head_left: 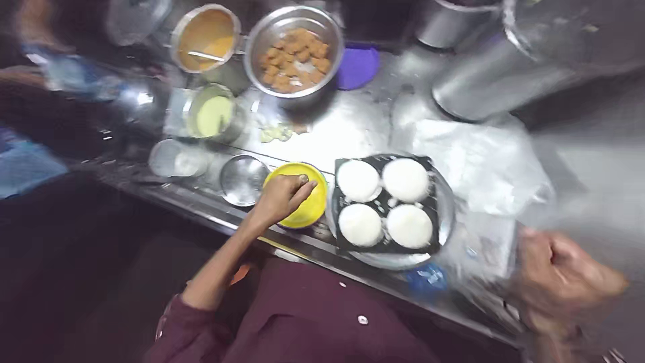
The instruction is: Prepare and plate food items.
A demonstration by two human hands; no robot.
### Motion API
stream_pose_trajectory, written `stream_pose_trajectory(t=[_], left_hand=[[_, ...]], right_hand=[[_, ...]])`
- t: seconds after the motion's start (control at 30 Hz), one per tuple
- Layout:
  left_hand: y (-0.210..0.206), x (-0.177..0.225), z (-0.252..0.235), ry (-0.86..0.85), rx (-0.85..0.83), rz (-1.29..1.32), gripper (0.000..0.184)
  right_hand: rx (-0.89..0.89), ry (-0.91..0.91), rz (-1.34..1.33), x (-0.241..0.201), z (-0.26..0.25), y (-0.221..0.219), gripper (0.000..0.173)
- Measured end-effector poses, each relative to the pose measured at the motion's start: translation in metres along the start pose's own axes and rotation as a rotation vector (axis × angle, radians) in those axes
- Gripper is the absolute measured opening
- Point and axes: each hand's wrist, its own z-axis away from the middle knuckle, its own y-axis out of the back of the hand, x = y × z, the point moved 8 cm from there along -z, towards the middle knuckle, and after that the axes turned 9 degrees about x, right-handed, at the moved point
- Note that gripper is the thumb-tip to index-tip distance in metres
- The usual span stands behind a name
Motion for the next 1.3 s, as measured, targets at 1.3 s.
stream_pose_trajectory(t=[1.3], left_hand=[[0.136, -0.253, 0.108, 0.016, 0.442, -0.05, 0.033]], right_hand=[[-0.78, 0.72, -1.476, -0.629, 0.068, -0.195, 0.017]])
